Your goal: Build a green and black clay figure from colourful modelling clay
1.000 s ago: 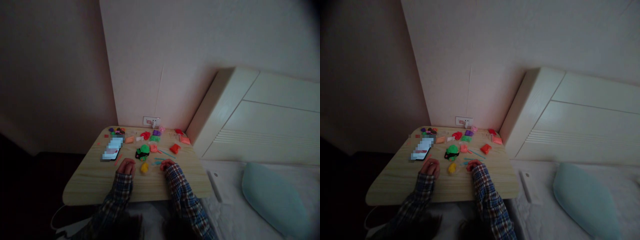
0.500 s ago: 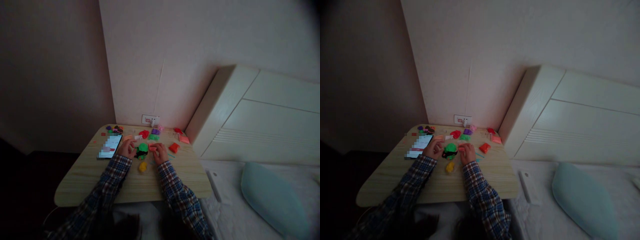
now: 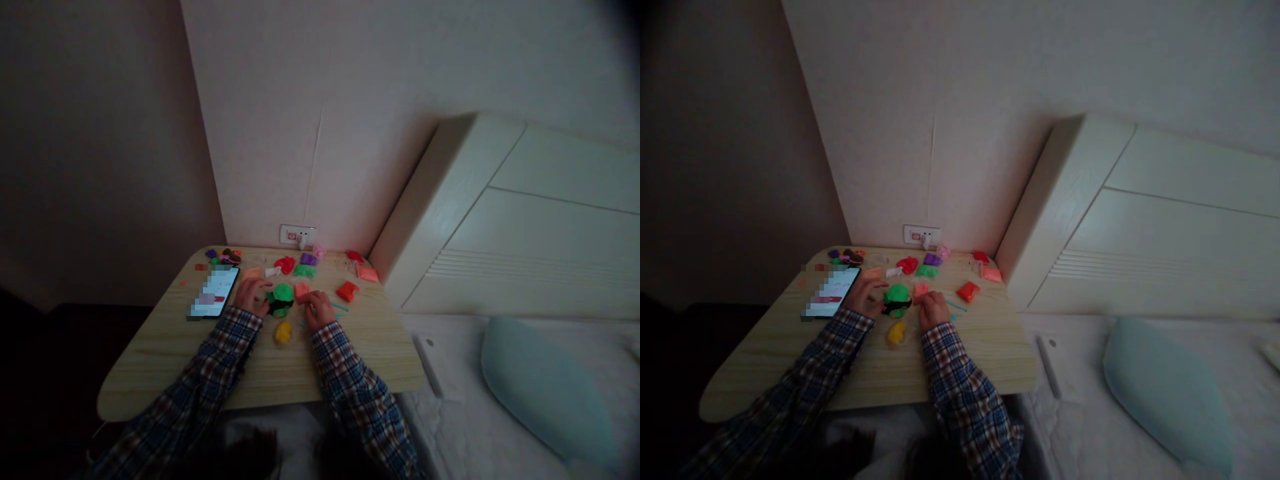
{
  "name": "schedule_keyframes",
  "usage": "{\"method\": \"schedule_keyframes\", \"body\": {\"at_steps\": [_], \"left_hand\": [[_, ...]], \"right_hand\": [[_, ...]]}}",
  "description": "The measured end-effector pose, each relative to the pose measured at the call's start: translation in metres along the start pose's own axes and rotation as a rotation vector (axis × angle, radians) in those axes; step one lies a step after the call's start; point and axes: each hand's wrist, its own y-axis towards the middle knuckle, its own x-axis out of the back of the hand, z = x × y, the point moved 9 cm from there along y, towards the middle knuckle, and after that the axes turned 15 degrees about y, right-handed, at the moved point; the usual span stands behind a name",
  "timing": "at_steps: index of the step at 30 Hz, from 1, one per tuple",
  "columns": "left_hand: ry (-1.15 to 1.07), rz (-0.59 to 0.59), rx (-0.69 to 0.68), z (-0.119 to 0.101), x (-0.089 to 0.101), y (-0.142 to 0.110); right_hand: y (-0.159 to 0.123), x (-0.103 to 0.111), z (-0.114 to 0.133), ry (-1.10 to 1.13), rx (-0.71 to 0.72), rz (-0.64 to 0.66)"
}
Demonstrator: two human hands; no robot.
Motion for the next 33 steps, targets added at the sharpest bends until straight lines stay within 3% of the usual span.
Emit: {"method": "schedule_keyframes", "body": {"at_steps": [8, 17, 21, 27, 33], "left_hand": [[0.065, 0.003, -0.106, -0.005, -0.021, -0.002], [0.013, 0.003, -0.121, -0.009, -0.021, 0.001], [0.010, -0.065, -0.104, -0.016, -0.008, 0.000], [0.013, -0.217, -0.057, -0.023, 0.032, -0.003], [0.006, -0.250, -0.074, -0.038, 0.055, -0.003]], "right_hand": [[-0.002, -0.006, 0.003, -0.059, -0.007, 0.047], [-0.006, -0.013, -0.001, -0.100, -0.090, 0.066], [-0.009, -0.009, 0.000, -0.156, -0.165, 0.021], [-0.015, -0.002, 0.001, -0.200, -0.274, -0.003], [-0.015, -0.004, -0.002, 0.067, -0.311, -0.005]]}}
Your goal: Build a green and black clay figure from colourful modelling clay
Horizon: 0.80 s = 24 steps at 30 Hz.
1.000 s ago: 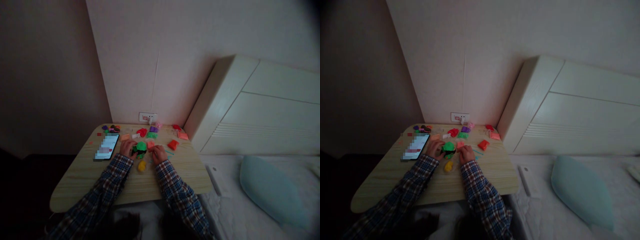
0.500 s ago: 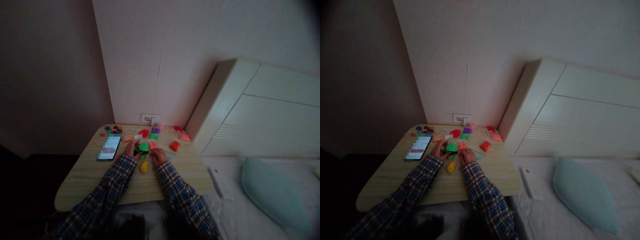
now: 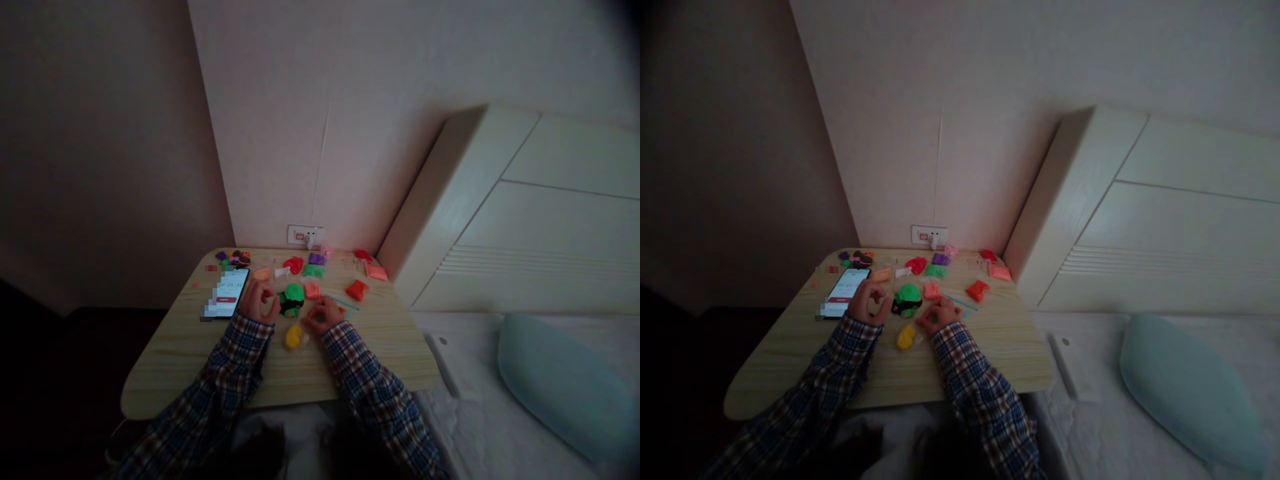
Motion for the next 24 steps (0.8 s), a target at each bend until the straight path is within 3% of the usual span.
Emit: {"method": "schedule_keyframes", "body": {"at_steps": [4, 9, 17, 21, 24], "left_hand": [[-0.016, 0.044, -0.027, -0.011, -0.003, -0.002], [0.005, 0.176, -0.141, -0.023, -0.020, -0.011], [-0.110, 0.331, -0.132, -0.019, -0.032, -0.018], [-0.095, 0.332, -0.271, -0.031, -0.033, -0.018], [-0.094, 0.287, -0.267, -0.035, -0.028, -0.015]], "right_hand": [[0.010, 0.003, -0.005, 0.108, -0.021, -0.005], [0.016, -0.009, -0.003, 0.233, -0.055, 0.043], [0.009, -0.023, 0.014, 0.380, -0.087, 0.071], [0.008, -0.021, 0.016, 0.403, -0.079, 0.034], [0.006, -0.017, 0.017, 0.400, -0.068, 0.003]]}}
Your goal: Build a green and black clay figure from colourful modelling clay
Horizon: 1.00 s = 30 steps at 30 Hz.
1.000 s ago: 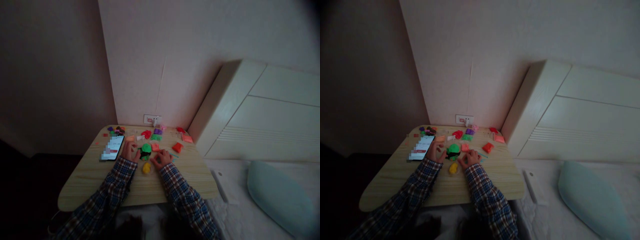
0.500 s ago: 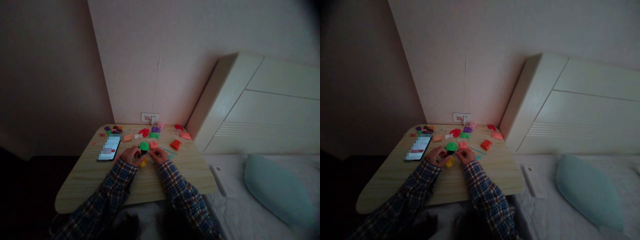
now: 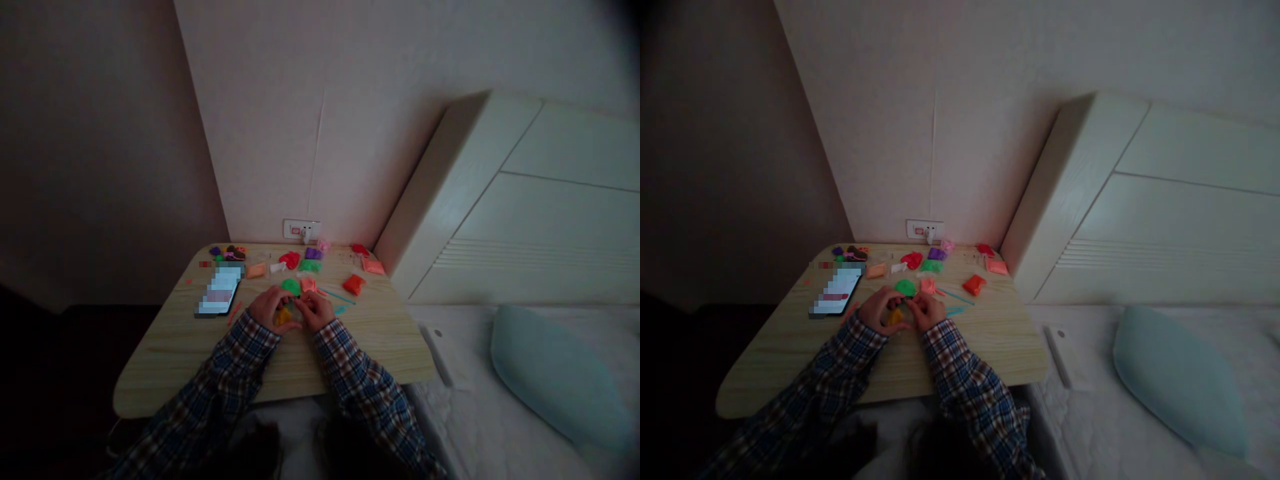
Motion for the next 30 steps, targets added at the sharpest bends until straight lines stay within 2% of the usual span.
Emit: {"method": "schedule_keyframes", "body": {"at_steps": [5, 10, 15, 20, 24, 30], "left_hand": [[0.004, 0.024, -0.033, -0.008, 0.003, 0.002], [-0.016, -0.066, -0.092, -0.013, 0.012, -0.001], [-0.021, -0.030, -0.039, -0.011, 0.006, -0.008], [-0.014, -0.072, 0.010, -0.014, 0.008, -0.009], [0.058, -0.107, -0.040, -0.017, 0.011, -0.008], [0.069, -0.161, -0.067, -0.014, 0.016, -0.009]], "right_hand": [[-0.003, 0.006, 0.007, 0.020, 0.007, -0.037], [-0.006, 0.004, 0.011, 0.087, -0.003, -0.034], [-0.010, 0.004, 0.013, 0.129, -0.027, -0.084], [-0.018, 0.008, 0.033, 0.076, 0.039, -0.161], [-0.021, 0.007, 0.040, 0.146, 0.060, -0.143], [-0.018, 0.005, 0.031, 0.182, 0.045, -0.073]]}}
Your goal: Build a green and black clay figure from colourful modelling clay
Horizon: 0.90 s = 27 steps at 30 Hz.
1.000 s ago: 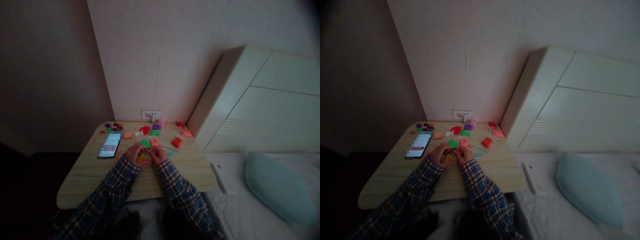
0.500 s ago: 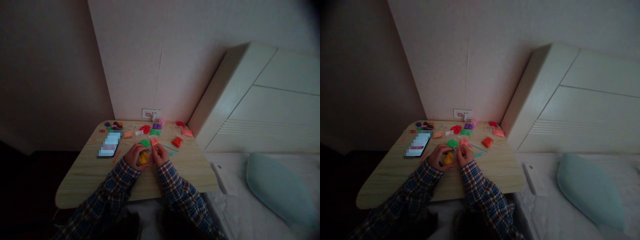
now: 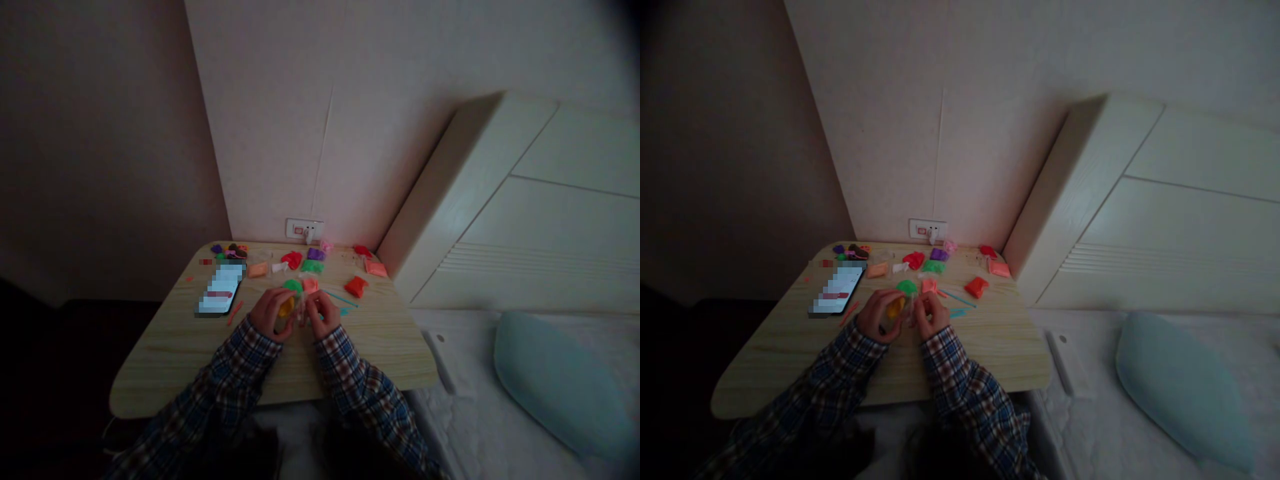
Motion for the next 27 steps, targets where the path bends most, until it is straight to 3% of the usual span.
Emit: {"method": "schedule_keyframes", "body": {"at_steps": [9, 20, 27], "left_hand": [[0.019, -0.005, 0.066, 0.006, 0.004, 0.001], [0.032, -0.099, 0.032, 0.001, 0.012, 0.008], [0.000, -0.082, 0.011, -0.001, 0.011, 0.009]], "right_hand": [[0.003, -0.013, 0.006, -0.010, 0.061, 0.161], [-0.002, -0.013, 0.017, -0.134, 0.224, 0.152], [-0.002, -0.013, 0.020, -0.134, 0.277, 0.143]]}}
